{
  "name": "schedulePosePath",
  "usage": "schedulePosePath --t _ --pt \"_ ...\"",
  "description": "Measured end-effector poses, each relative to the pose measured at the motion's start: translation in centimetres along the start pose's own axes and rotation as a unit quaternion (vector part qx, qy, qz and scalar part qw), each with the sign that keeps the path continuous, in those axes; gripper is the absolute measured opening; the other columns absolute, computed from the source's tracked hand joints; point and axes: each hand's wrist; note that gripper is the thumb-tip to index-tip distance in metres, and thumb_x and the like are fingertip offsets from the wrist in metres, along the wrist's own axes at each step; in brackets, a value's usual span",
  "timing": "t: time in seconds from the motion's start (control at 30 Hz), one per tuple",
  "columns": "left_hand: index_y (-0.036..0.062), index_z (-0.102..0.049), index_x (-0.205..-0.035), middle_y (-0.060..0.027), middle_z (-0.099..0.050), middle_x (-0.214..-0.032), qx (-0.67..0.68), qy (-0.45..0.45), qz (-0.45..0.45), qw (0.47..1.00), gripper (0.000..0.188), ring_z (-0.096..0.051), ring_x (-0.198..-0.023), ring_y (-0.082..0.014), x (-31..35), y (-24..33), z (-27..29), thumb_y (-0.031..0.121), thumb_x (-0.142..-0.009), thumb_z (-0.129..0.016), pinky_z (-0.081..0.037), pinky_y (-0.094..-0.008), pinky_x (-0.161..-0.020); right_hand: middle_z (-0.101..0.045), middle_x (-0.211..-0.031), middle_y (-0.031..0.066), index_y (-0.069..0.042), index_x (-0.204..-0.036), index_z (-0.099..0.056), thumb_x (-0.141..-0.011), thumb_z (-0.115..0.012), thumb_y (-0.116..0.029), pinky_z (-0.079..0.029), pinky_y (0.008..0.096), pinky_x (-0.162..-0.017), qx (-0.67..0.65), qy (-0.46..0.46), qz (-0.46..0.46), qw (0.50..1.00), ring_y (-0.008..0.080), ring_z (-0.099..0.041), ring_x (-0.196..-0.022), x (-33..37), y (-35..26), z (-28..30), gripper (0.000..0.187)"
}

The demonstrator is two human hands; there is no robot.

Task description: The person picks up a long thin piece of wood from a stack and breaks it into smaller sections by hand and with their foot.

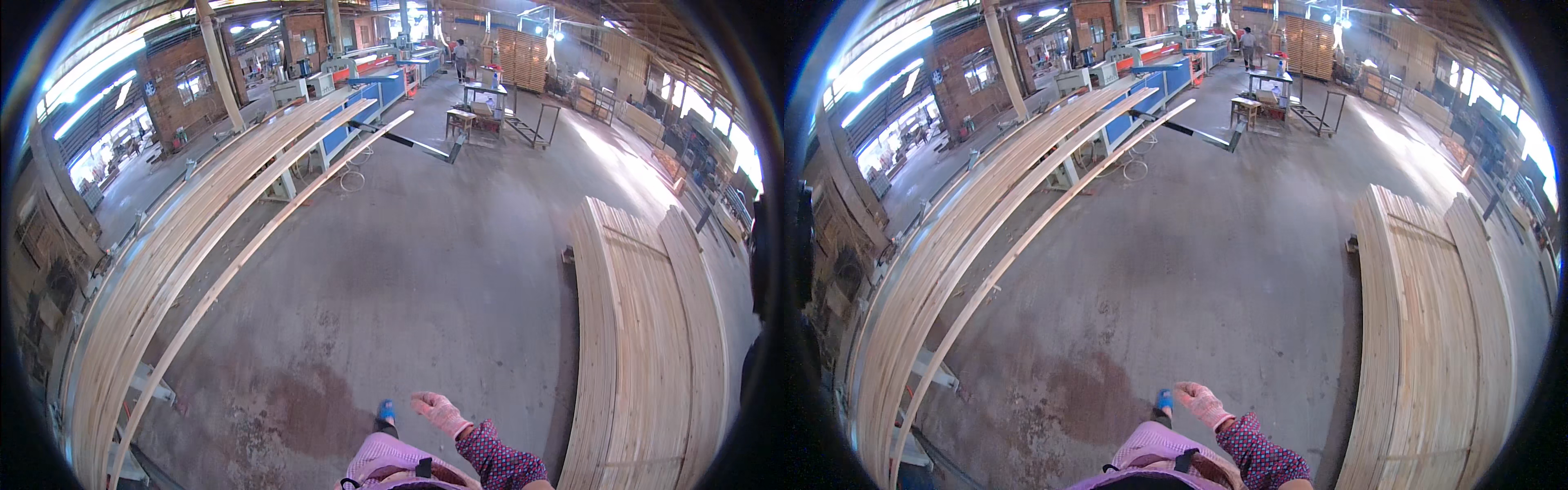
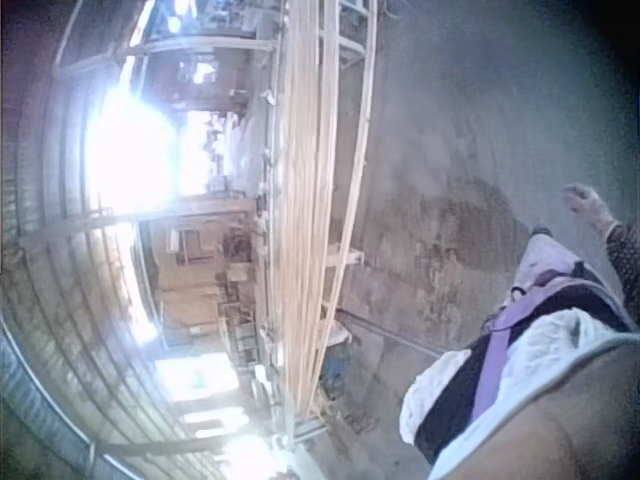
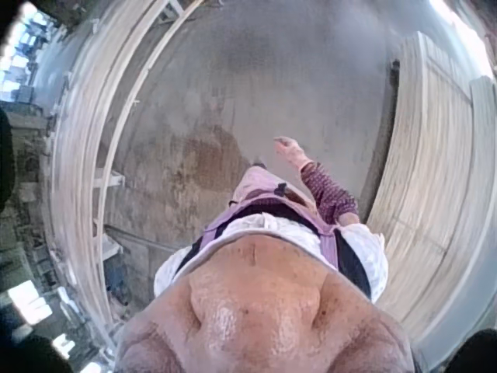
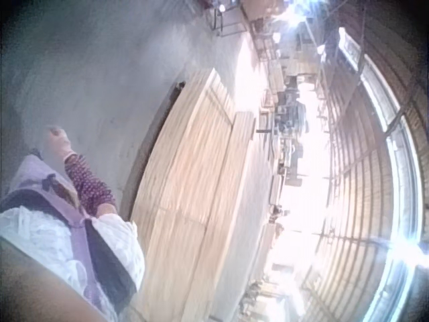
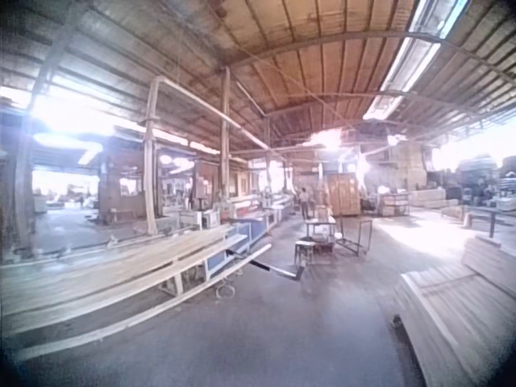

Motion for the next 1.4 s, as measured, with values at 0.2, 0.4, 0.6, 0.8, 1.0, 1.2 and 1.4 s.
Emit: schedulePosePath --t 0.2,0.4,0.6,0.8,1.0,1.2,1.4 --pt "0.0111 -0.053 -0.133 -0.0101 -0.062 -0.124 -0.018 -0.011 0.027 0.999 0.052 -0.054 -0.120 -0.0264 -14.8 11.7 0.6 0.051 -0.101 -0.046 -0.041 -0.0439 -0.099 -0.072 -0.102 0.0045 0.002 -0.125 -0.066 -0.097 -0.064 -0.030 -0.052 0.0273 -0.078 0.025 0.047 -0.044 0.998 0.0121 -0.064 -0.085 -14.5 -2.8 7.7 0.042" --pt "0.0111 -0.048 -0.140 -0.0075 -0.059 -0.130 0.163 0.036 0.021 0.986 0.059 -0.050 -0.126 -0.0260 -31.2 26.1 9.8 0.055 -0.100 -0.046 -0.038 -0.0445 -0.103 -0.072 -0.095 0.0034 -0.003 -0.122 -0.069 -0.093 -0.066 -0.033 -0.052 0.0297 -0.078 -0.135 0.149 -0.129 0.971 0.0134 -0.064 -0.083 -25.5 -6.3 15.2 0.042" --pt "0.0111 -0.044 -0.146 -0.0048 -0.057 -0.136 0.584 -0.001 -0.028 0.811 0.066 -0.046 -0.132 -0.0257 -46.4 51.7 19.5 0.059 -0.100 -0.046 -0.035 -0.0451 -0.107 -0.073 -0.100 0.0071 0.000 -0.120 -0.069 -0.095 -0.066 -0.030 -0.055 0.0297 -0.073 -0.194 0.224 -0.144 0.944 0.0153 -0.067 -0.080 -37.5 -11.9 21.4 0.039" --pt "0.0088 -0.037 -0.152 -0.0038 -0.052 -0.143 0.721 -0.046 -0.127 0.679 0.078 -0.044 -0.134 -0.0250 -60.8 69.8 27.8 0.064 -0.098 -0.049 -0.035 -0.0458 -0.109 -0.073 -0.098 0.0066 0.000 -0.115 -0.070 -0.092 -0.066 -0.030 -0.054 0.0297 -0.072 -0.189 0.214 -0.172 0.943 0.0157 -0.066 -0.079 -54.0 -15.2 27.7 0.038" --pt "0.0005 -0.046 -0.137 -0.0083 -0.061 -0.120 0.830 0.080 -0.100 0.542 0.085 -0.056 -0.112 -0.0232 -69.0 82.2 33.7 0.064 -0.086 -0.069 -0.049 -0.0438 -0.093 -0.071 -0.095 0.0048 -0.001 -0.112 -0.072 -0.093 -0.067 -0.033 -0.053 0.0299 -0.071 -0.152 0.175 -0.125 0.965 0.0150 -0.065 -0.080 -74.5 -24.1 36.1 0.037" --pt "0.0015 -0.060 -0.119 -0.0098 -0.065 -0.114 0.886 0.121 -0.058 0.444 0.058 -0.060 -0.106 -0.0275 -74.0 86.9 36.8 0.052 -0.092 -0.069 -0.052 -0.0445 -0.094 -0.071 -0.104 0.0047 0.001 -0.127 -0.065 -0.097 -0.064 -0.029 -0.052 0.0277 -0.080 -0.036 0.073 -0.023 0.996 0.0124 -0.063 -0.088 -91.9 -38.8 39.9 0.043" --pt "0.0031 -0.063 -0.115 -0.0111 -0.069 -0.101 0.881 0.195 -0.035 0.430 0.052 -0.067 -0.093 -0.0271 -77.2 91.9 42.5 0.049 -0.091 -0.071 -0.059 -0.0414 -0.084 -0.072 -0.110 0.0069 -0.003 -0.130 -0.065 -0.098 -0.063 -0.035 -0.051 0.0304 -0.088 -0.012 0.047 -0.003 0.999 0.0159 -0.065 -0.097 -106.1 -41.2 40.9 0.045"
Point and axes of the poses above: each hand's wrist, its own x-axis away from the middle knuckle, its own z-axis out of the back of the hand, y = z × x
